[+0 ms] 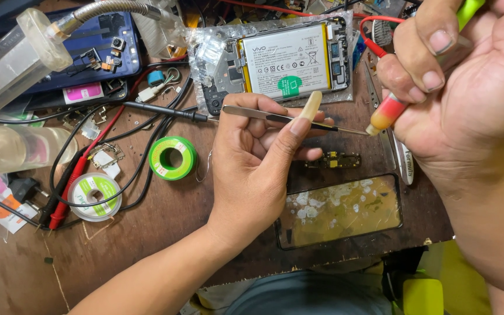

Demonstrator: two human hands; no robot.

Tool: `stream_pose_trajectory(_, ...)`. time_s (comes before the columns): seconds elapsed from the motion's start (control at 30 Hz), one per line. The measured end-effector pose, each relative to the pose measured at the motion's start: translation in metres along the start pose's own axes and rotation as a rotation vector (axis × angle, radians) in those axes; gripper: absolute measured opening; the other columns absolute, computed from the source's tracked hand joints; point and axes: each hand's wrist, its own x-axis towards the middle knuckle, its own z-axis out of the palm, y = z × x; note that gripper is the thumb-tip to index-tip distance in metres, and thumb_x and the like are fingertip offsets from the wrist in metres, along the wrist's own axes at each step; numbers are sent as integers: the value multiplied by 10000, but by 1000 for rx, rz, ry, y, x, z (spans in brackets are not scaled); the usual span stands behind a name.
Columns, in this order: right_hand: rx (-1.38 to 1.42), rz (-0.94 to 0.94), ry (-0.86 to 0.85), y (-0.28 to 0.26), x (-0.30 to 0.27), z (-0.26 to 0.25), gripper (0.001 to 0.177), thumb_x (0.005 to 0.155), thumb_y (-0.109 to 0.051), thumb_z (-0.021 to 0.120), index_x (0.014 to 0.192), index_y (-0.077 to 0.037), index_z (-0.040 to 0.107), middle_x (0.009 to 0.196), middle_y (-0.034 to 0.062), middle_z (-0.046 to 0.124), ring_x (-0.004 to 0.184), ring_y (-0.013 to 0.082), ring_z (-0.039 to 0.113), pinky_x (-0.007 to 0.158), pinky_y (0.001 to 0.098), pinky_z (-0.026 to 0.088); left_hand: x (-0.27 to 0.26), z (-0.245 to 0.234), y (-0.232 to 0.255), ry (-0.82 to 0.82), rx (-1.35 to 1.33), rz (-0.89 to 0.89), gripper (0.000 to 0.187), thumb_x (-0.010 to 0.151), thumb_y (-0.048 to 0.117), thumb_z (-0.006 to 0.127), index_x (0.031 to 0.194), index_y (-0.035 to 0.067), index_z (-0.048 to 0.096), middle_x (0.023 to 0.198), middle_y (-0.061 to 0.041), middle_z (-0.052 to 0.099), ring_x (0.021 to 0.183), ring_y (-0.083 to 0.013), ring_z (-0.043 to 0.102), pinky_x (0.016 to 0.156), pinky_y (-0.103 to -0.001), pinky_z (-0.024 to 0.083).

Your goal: Soldering and repairing small components on a mobile phone circuit board using a soldering iron and tweezers.

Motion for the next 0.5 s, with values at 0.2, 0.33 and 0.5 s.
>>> stream_pose_trajectory(0.2,-14,-3,-12,0,0,-1,327,971,-338,418,700,-156,434,708,-56,396,496,77,248,499,241,221,-1,0,2,-16,22,-31,211,1008,65,619,1092,86,426,1029,-183,673,1072,-280,746,708,-292,668)
stream_pose_trajectory(0.33,-30,-54,-65,5,1,-22,290,992,-362,455,779,-164,455,770,-71,411,543,60,266,551,230,243,0,-2,1,-16,35,-27,211,1005,63,625,1092,82,433,1001,-159,651,1066,-271,746,702,-293,672)
stream_pose_trajectory(0.5,-145,-228,-253,3,-3,-85,120,1110,-345,576,1027,-264,609,887,-151,480,738,-63,423,689,125,335,0,-5,2,0,34,-28,213,993,72,637,1087,80,447,978,-139,606,1066,-254,742,694,-298,682)
